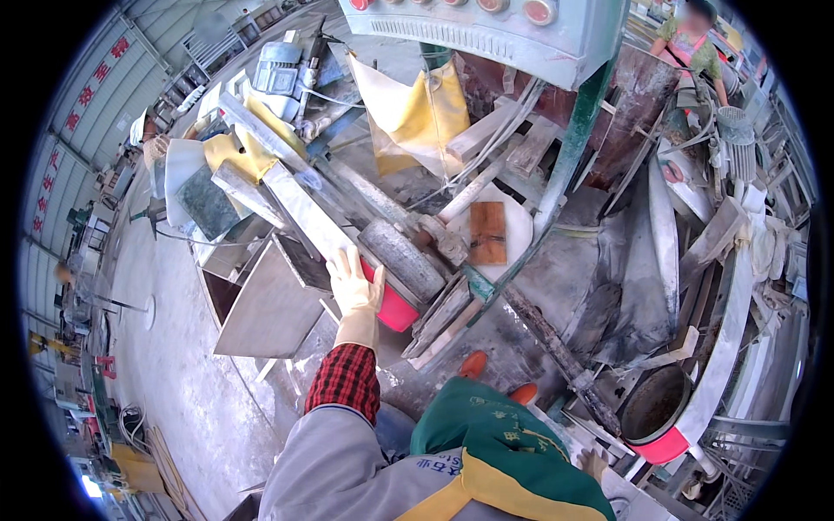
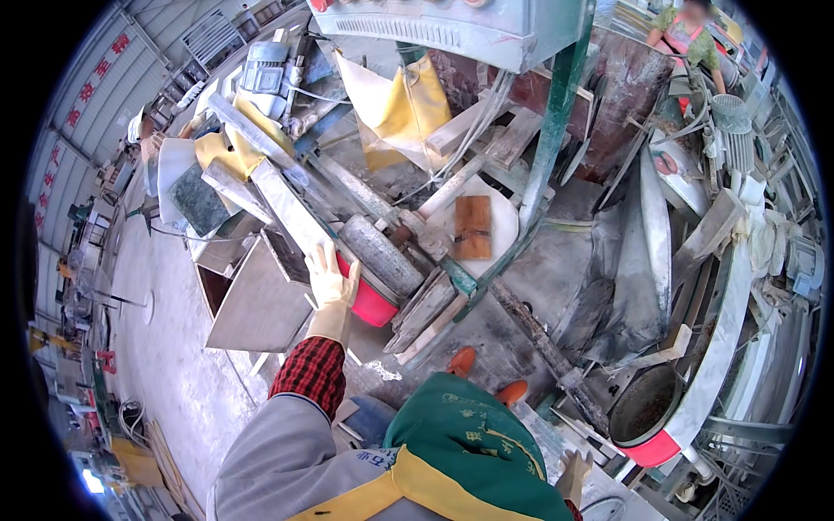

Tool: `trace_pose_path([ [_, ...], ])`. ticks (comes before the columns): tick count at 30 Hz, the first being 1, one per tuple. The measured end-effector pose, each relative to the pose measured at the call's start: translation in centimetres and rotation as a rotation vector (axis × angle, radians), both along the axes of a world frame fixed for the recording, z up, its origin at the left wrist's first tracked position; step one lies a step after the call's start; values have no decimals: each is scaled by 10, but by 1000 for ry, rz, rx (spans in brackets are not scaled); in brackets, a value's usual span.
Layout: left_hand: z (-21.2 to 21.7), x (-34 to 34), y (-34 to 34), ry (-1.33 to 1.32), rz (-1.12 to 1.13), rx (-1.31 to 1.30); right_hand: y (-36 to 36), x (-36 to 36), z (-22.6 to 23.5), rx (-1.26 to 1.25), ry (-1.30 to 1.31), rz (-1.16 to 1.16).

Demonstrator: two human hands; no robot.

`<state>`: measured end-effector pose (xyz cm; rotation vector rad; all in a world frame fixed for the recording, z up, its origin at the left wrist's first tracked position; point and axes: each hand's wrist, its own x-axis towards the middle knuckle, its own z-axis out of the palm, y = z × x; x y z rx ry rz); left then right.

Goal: The person repeatedly picks up small rectangular pieces from a conveyor belt and places them into a machine hopper. The person wears gloves and an apron while performing this repetitive task in a factory setting.

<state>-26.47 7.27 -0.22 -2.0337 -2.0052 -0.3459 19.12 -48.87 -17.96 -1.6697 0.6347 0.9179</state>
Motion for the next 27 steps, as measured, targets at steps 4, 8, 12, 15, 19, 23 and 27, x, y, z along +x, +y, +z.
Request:
trace_pose_path([
  [4, 2, -2, -4, -53, 1, 83, 68, 13, 1, 103, -292, 227],
  [8, 42, 17, 10, -272, -26, 35, 112, 12, 19, 293, -369, 241],
  [12, 38, -15, 50, -266, 146, 169, 128, 10, 31, 242, -287, 459],
  [15, 44, -34, 80, -88, 406, -85, 128, -3, 35, 110, -334, 502],
  [19, 10, -8, 88, -122, 382, -199, 96, -17, 33, -156, -460, 574],
  [23, -37, -34, 90, -447, 304, -82, 96, -35, 71, -162, -369, 552],
  [27, -31, -30, 78, -446, 216, -100, 78, -37, 53, -135, -287, 528],
])
